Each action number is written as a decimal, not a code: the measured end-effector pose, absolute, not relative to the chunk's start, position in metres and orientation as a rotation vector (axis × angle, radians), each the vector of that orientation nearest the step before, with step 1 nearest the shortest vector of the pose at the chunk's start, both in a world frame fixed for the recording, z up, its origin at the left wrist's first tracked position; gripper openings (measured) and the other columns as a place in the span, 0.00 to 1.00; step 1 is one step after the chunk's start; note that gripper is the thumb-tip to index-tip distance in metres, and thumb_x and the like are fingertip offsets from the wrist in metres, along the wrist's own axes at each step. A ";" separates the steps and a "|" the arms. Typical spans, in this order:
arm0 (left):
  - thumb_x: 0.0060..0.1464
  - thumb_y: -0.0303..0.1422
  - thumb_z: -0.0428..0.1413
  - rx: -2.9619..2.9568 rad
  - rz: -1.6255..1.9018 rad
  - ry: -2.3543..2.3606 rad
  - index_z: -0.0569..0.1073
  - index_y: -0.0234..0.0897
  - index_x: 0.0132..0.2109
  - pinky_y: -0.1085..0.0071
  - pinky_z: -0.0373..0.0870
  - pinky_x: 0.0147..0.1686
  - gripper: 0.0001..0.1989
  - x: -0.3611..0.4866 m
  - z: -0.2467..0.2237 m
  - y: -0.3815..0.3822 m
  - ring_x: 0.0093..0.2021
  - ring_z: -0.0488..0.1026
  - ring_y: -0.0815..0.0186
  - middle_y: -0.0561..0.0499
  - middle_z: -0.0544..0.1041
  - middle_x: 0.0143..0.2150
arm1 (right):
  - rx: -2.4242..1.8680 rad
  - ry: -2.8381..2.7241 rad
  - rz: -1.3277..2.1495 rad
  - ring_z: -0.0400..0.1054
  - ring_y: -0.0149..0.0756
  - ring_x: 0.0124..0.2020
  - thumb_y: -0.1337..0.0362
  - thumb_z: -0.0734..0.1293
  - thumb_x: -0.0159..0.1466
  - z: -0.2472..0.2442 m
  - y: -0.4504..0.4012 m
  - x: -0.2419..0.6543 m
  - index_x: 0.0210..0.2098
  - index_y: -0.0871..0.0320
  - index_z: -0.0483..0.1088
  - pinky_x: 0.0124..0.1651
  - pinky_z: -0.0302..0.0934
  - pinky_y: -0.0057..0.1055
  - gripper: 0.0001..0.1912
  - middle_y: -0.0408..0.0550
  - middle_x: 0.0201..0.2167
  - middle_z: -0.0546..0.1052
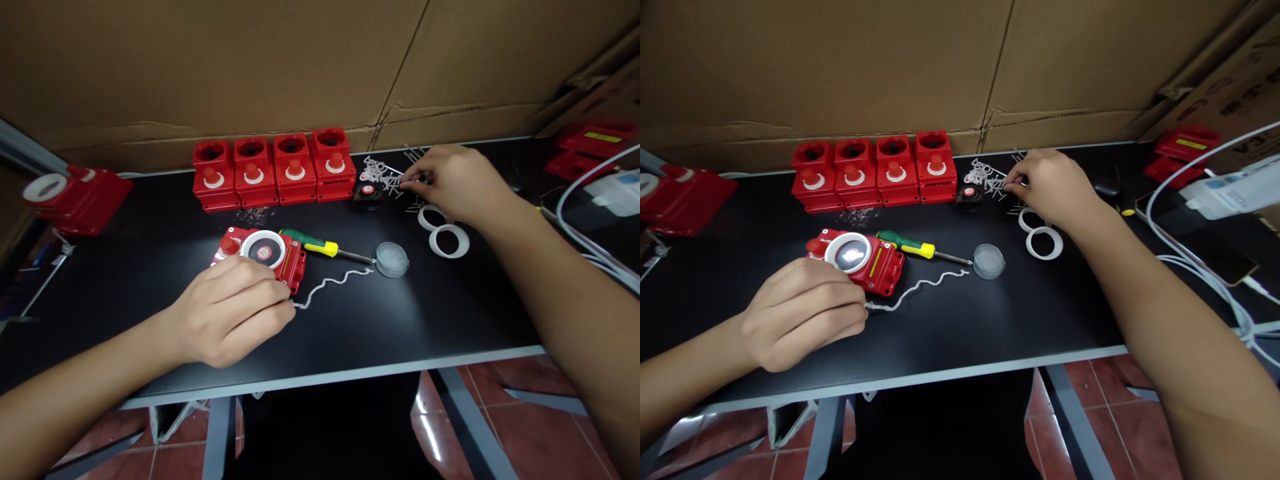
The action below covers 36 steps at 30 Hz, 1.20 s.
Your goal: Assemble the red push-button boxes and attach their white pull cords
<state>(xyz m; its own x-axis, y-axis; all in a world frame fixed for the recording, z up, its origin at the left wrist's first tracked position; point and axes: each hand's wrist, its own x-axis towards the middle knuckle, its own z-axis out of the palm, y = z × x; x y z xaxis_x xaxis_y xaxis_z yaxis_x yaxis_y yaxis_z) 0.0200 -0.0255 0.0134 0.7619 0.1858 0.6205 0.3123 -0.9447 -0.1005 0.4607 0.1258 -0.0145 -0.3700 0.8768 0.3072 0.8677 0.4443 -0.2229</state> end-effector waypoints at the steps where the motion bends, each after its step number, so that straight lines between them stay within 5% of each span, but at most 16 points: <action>1: 0.75 0.23 0.60 -2.747 -0.941 -0.387 0.79 0.40 0.47 0.61 0.80 0.43 0.07 0.020 0.014 -0.025 0.43 0.83 0.58 0.49 0.87 0.41 | -1.490 -2.336 0.021 0.74 0.54 0.46 0.51 0.71 0.77 -0.014 0.127 0.461 0.38 0.47 0.82 0.53 0.69 0.52 0.13 0.53 0.42 0.83; 7: 0.76 0.23 0.58 -2.735 -0.953 -0.349 0.78 0.37 0.47 0.62 0.77 0.42 0.07 0.022 0.015 -0.024 0.41 0.81 0.58 0.48 0.86 0.39 | -1.562 -2.434 -0.035 0.78 0.54 0.47 0.60 0.73 0.71 -0.002 0.127 0.462 0.42 0.53 0.86 0.54 0.69 0.48 0.08 0.58 0.45 0.87; 13: 0.74 0.22 0.60 -2.753 -0.966 -0.330 0.79 0.35 0.47 0.61 0.76 0.43 0.06 0.021 0.012 -0.024 0.42 0.81 0.57 0.45 0.86 0.41 | -1.657 -2.432 -0.120 0.79 0.53 0.45 0.64 0.69 0.72 0.014 0.120 0.469 0.45 0.55 0.87 0.50 0.68 0.45 0.12 0.60 0.45 0.87; 21: 0.74 0.21 0.59 -2.784 -0.949 -0.334 0.79 0.34 0.48 0.60 0.76 0.43 0.06 0.021 0.014 -0.025 0.43 0.79 0.56 0.44 0.86 0.42 | -1.671 -2.484 -0.122 0.80 0.48 0.45 0.64 0.74 0.72 0.010 0.118 0.460 0.46 0.55 0.89 0.49 0.68 0.40 0.09 0.57 0.46 0.88; 36: 0.74 0.22 0.61 -2.800 -0.954 -0.359 0.82 0.37 0.47 0.60 0.76 0.43 0.07 0.020 0.012 -0.024 0.44 0.81 0.57 0.46 0.88 0.44 | -1.565 -2.580 -0.054 0.84 0.51 0.48 0.62 0.68 0.74 0.011 0.118 0.453 0.43 0.53 0.87 0.55 0.73 0.44 0.13 0.56 0.46 0.90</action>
<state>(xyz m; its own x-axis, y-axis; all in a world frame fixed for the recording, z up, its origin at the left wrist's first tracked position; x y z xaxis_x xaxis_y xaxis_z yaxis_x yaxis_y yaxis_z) 0.0201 -0.0239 0.0115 0.7676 0.1731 0.6172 0.2765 -0.9581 -0.0751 0.4534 0.1183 0.0107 -0.4564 0.8811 0.1236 0.8855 0.4634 -0.0336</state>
